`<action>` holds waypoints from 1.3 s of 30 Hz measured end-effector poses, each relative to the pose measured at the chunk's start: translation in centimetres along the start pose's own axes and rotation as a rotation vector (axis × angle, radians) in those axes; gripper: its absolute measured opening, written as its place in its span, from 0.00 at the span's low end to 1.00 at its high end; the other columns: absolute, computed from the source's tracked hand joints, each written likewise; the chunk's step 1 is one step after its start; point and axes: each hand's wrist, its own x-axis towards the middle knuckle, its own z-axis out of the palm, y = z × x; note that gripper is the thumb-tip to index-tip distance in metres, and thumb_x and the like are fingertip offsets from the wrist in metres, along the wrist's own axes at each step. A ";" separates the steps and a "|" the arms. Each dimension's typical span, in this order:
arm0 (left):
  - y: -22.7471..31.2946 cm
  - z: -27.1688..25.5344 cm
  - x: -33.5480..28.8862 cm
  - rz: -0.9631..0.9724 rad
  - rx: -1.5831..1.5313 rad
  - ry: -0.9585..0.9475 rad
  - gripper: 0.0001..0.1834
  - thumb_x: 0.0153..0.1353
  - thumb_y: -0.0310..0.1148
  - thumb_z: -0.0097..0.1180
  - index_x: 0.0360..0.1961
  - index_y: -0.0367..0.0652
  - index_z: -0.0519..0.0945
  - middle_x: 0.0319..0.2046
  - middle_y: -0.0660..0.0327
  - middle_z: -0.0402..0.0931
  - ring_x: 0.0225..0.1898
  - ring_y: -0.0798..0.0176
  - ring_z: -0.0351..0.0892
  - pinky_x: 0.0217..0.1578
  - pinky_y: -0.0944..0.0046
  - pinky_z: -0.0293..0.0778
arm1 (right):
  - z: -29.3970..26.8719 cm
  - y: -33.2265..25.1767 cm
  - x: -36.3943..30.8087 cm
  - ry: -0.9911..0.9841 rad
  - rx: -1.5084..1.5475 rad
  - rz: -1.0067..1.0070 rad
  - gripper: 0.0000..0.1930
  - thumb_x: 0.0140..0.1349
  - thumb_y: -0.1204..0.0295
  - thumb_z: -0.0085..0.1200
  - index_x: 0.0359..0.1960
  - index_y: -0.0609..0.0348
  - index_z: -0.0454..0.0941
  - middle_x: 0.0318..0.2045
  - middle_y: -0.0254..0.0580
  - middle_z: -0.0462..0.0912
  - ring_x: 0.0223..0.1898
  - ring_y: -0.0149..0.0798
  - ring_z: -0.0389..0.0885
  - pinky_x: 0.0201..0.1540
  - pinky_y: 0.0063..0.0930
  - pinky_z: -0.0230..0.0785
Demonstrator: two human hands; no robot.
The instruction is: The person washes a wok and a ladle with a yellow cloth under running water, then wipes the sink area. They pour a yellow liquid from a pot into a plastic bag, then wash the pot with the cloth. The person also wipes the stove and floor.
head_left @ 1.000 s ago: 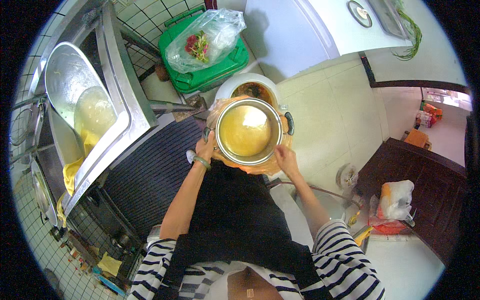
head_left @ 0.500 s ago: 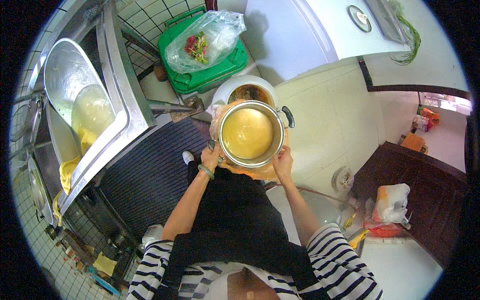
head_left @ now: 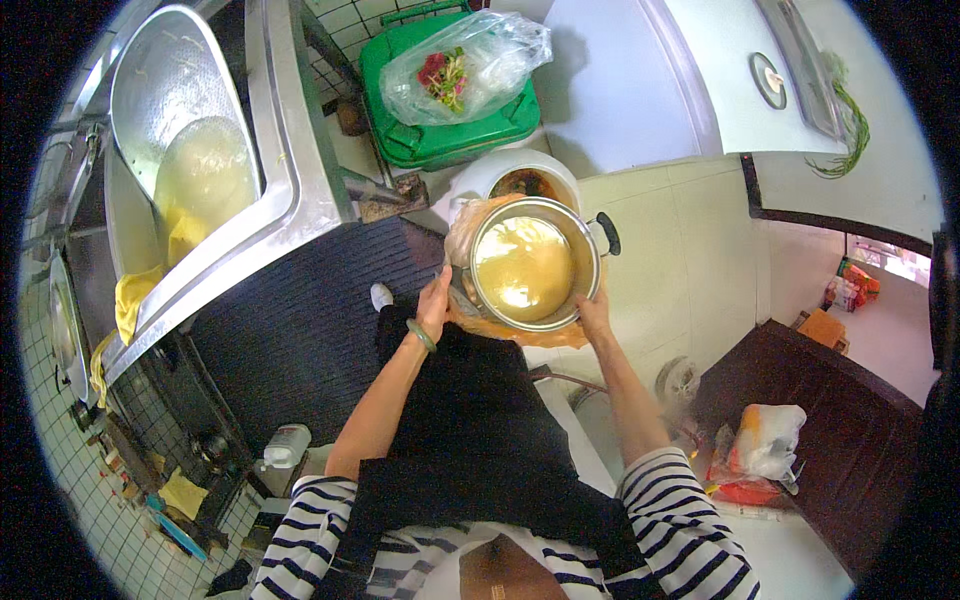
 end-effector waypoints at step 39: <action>7.9 0.4 -8.7 0.360 0.065 -0.314 0.10 0.56 0.24 0.62 0.28 0.42 0.71 0.23 0.71 0.70 0.28 0.78 0.71 0.25 0.77 0.69 | -4.6 -17.6 -6.2 -0.026 -0.770 -0.510 0.26 0.50 0.77 0.48 0.55 0.57 0.71 0.37 0.55 0.82 0.39 0.44 0.82 0.42 0.33 0.72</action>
